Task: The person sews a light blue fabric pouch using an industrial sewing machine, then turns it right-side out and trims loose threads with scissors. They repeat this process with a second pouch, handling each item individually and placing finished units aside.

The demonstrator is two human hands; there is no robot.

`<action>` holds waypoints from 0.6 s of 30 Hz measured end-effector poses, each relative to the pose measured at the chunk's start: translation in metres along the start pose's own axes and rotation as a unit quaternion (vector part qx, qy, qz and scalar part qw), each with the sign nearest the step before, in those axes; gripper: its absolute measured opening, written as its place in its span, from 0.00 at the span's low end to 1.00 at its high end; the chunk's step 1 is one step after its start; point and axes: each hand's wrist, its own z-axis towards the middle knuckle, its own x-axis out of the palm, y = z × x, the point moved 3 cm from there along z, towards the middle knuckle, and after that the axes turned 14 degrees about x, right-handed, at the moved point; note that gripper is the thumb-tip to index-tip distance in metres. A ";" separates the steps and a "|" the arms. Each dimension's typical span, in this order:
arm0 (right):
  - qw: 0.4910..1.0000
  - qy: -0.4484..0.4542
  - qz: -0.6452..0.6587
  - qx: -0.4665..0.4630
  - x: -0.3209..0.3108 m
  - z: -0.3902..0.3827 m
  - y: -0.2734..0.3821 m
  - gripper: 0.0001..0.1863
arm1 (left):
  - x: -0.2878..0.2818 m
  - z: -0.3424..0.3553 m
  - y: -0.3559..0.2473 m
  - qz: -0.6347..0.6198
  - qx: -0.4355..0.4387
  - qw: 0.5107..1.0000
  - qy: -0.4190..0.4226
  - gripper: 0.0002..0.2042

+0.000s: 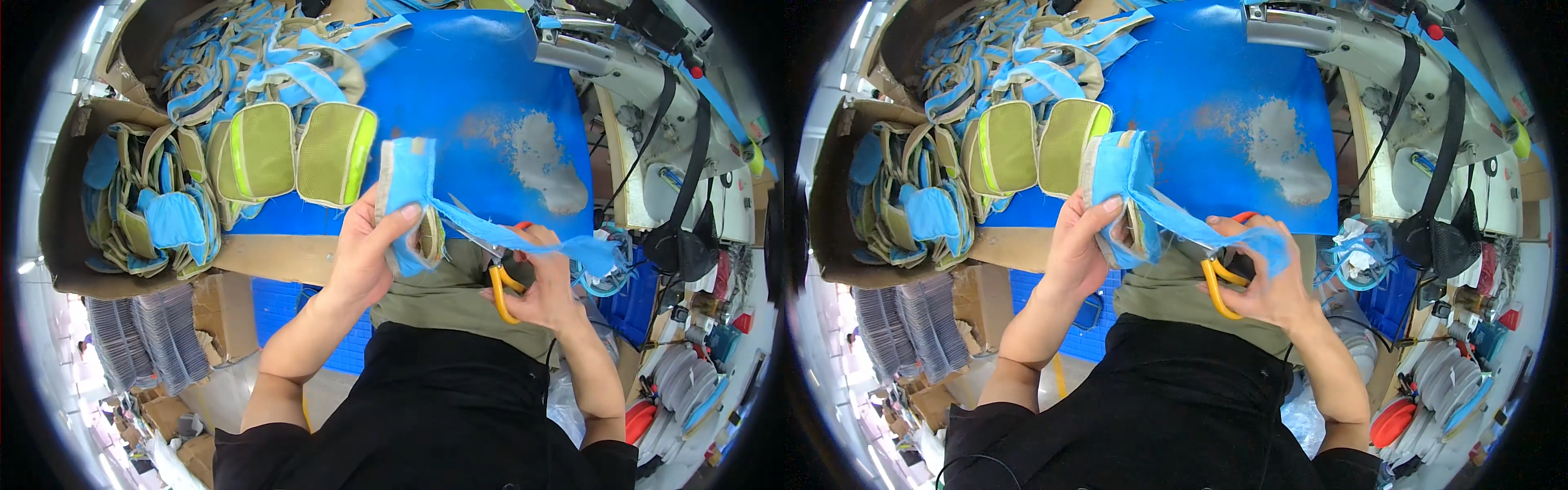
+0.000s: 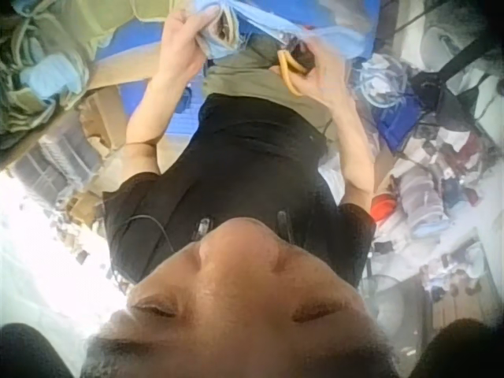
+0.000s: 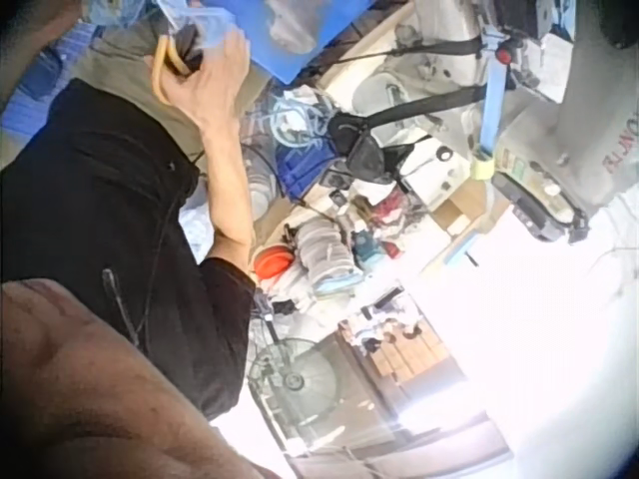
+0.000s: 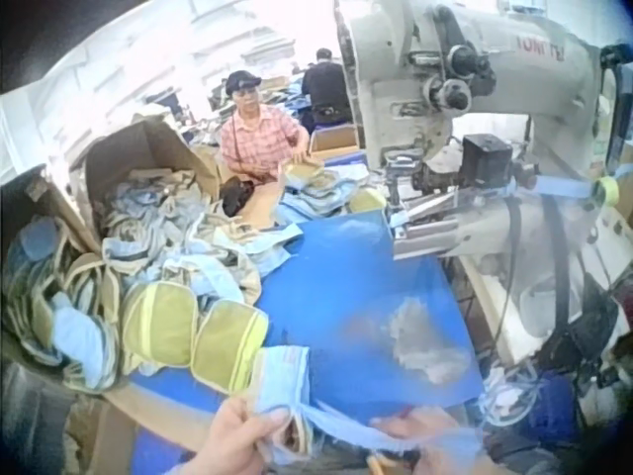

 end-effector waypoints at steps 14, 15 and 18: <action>0.922 0.046 0.323 0.207 0.010 -0.018 -0.017 0.25 | 0.008 -0.003 -0.004 0.055 0.034 0.998 -0.009 0.13; 0.904 0.061 0.353 0.235 0.006 -0.020 -0.014 0.24 | 0.009 0.000 -0.006 0.088 0.063 0.994 -0.011 0.12; 0.862 0.105 0.402 0.291 -0.005 -0.026 -0.003 0.23 | 0.009 0.008 -0.026 0.297 0.179 0.938 0.017 0.11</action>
